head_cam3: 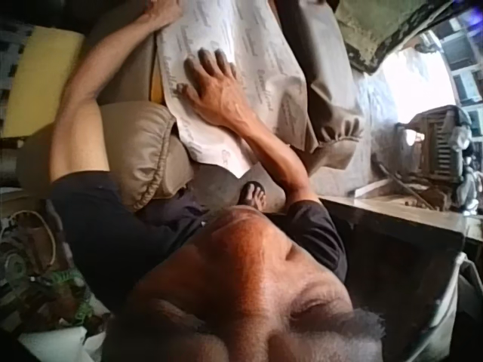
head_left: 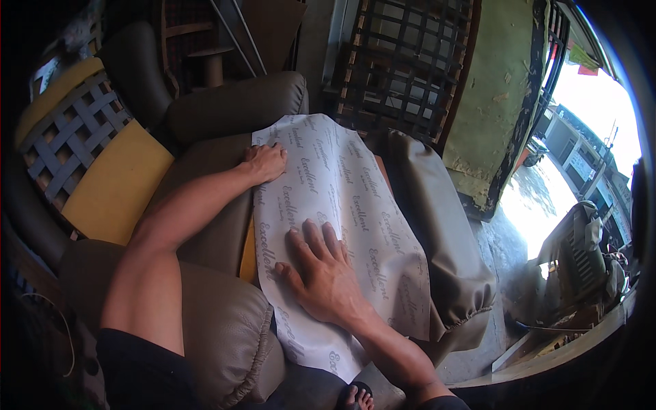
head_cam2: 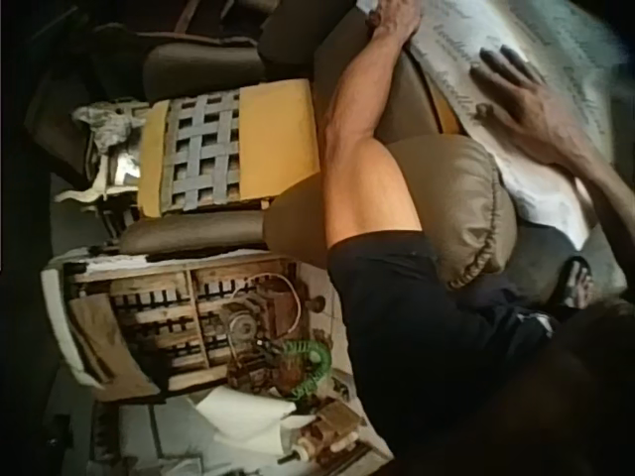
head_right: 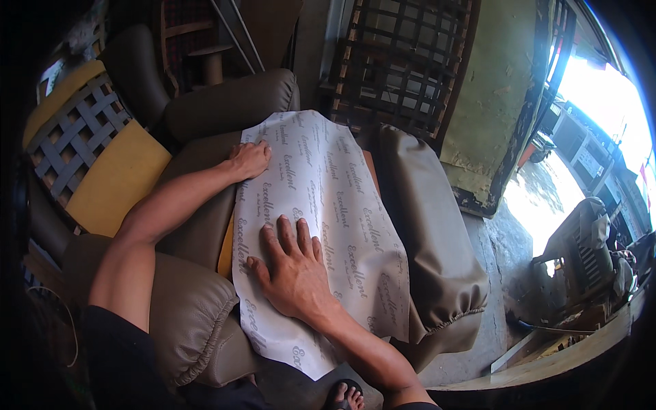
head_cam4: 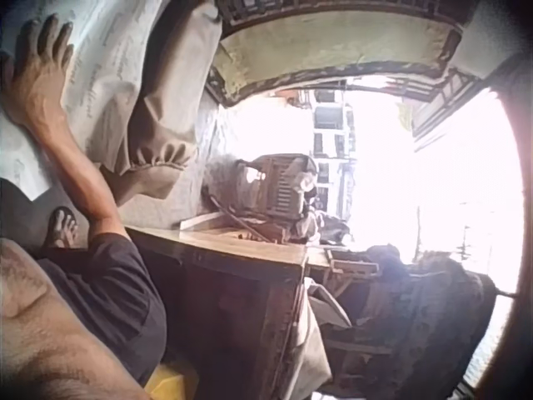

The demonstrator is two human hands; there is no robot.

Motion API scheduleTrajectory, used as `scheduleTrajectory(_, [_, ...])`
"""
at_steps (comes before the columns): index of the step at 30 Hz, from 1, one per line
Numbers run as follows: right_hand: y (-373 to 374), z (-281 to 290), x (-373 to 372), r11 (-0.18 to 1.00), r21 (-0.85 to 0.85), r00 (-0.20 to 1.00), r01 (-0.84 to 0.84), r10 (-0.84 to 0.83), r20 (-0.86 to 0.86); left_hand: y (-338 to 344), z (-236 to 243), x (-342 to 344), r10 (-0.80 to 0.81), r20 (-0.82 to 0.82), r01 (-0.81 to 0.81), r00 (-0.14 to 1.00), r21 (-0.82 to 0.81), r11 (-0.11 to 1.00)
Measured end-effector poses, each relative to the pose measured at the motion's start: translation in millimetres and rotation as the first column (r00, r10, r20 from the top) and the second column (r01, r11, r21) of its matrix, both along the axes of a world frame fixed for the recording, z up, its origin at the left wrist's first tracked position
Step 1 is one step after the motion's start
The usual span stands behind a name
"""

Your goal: The person fits a brown leather cover onto the armrest of a chair, tucking the edges around the foam cushion. They then pick up a sheet of paper and place it over the seat cushion, smoothing it out with their hands.

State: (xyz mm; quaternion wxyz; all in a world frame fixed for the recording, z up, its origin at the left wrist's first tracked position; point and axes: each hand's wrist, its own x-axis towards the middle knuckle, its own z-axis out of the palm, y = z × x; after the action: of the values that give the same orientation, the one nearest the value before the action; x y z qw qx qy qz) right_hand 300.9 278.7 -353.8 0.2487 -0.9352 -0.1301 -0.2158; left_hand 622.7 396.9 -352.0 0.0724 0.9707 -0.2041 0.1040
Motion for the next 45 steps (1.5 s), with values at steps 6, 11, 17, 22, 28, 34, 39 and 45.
scheduleTrajectory(6, [-0.4,-3.6,2.8,1.000,-0.002,1.000,0.000,0.000,0.008,0.9,2.3,-0.3,-0.002,0.013,0.002,1.000,0.018,1.000])
scheduleTrajectory(11, [0.6,-6.4,1.2,0.999,-0.038,1.000,-0.008,0.008,0.006,0.7,-2.9,0.3,-0.031,0.028,0.032,0.999,-0.026,0.999])
scheduleTrajectory(17, [1.3,-5.8,2.7,1.000,-0.001,0.999,-0.001,0.002,0.038,1.2,3.1,-1.6,0.009,-0.056,-0.010,0.998,-0.022,1.000])
scheduleTrajectory(22, [-0.5,2.6,1.1,1.000,0.007,0.999,-0.004,0.004,0.036,0.1,0.3,1.1,-0.007,-0.007,0.007,1.000,-0.019,1.000])
scheduleTrajectory(28, [0.1,3.0,2.6,1.000,-0.011,0.999,-0.011,0.012,0.053,-0.6,4.5,-2.2,-0.011,-0.007,0.011,1.000,-0.022,1.000])
scheduleTrajectory(34, [0.1,0.2,1.6,1.000,-0.012,0.998,-0.024,0.025,0.050,-1.2,8.3,-7.5,0.022,-0.066,-0.024,0.998,-0.023,0.999])
scheduleTrajectory(39, [0.0,6.1,1.0,0.999,-0.007,0.999,-0.035,0.035,0.032,0.3,6.0,-4.3,0.015,-0.064,-0.017,0.998,-0.021,1.000])
scheduleTrajectory(45, [0.6,9.6,0.1,1.000,-0.017,1.000,-0.026,0.026,0.000,2.4,1.9,-2.1,-0.013,0.045,0.013,0.999,-0.013,1.000])
